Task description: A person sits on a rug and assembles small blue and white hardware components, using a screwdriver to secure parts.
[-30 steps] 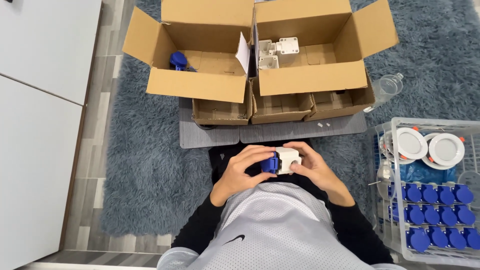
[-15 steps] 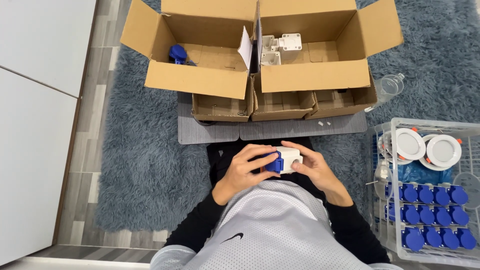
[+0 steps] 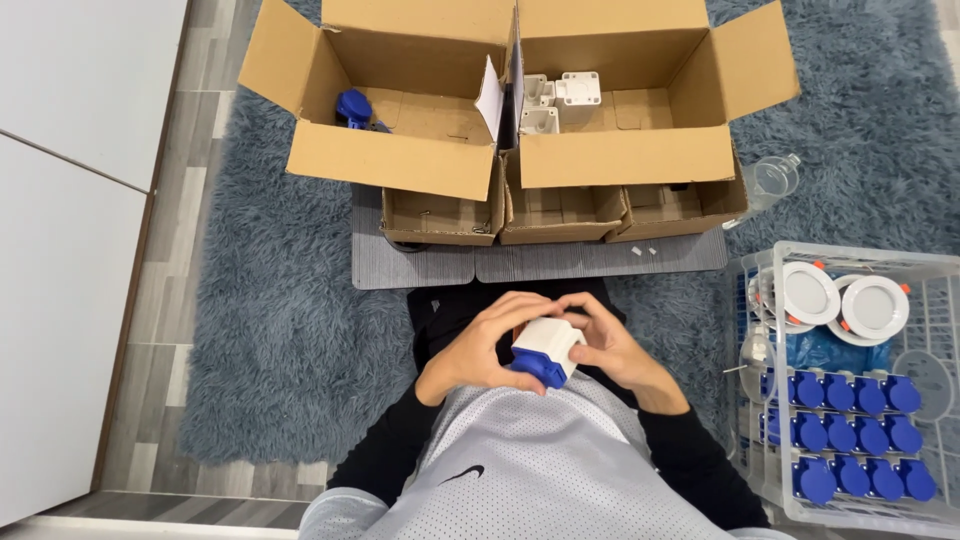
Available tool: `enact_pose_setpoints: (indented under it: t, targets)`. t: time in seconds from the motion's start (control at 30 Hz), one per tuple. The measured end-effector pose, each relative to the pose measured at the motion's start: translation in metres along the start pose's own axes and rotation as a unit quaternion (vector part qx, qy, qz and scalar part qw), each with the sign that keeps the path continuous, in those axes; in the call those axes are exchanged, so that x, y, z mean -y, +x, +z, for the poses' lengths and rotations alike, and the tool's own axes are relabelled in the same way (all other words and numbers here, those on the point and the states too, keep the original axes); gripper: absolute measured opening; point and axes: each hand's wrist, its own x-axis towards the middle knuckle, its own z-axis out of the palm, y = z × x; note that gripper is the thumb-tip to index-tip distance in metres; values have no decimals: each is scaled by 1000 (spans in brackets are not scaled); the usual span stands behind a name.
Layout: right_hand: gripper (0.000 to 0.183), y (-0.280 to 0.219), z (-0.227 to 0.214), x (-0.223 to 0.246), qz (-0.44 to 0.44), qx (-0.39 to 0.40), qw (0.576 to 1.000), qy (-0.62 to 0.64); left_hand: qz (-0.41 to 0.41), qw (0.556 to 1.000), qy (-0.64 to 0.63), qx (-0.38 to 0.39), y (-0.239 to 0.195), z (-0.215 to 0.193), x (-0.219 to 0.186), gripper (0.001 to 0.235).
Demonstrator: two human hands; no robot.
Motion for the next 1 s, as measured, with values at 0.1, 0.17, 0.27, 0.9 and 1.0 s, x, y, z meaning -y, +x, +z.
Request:
enact_pose_setpoints:
  t: [0.1, 0.17, 0.27, 0.9, 1.0]
  targets:
    - [70, 1, -3, -12, 4, 12, 1000, 25, -34, 999, -32, -2, -3, 4, 2, 98]
    - [66, -1, -2, -16, 5, 8, 1000, 18, -44, 998, -44, -20, -6, 7, 2, 96]
    - [60, 8, -11, -10, -4, 7, 1000, -28, -61, 992, -77, -76, -8, 11, 16, 95]
    - [58, 117, 11, 145, -3, 44, 688, -724, -172, 949, -156, -212, -13, 30, 39, 85]
    - [71, 131, 14, 146, 129, 74, 674, -724, -183, 942, -171, -223, -20, 35, 54, 85]
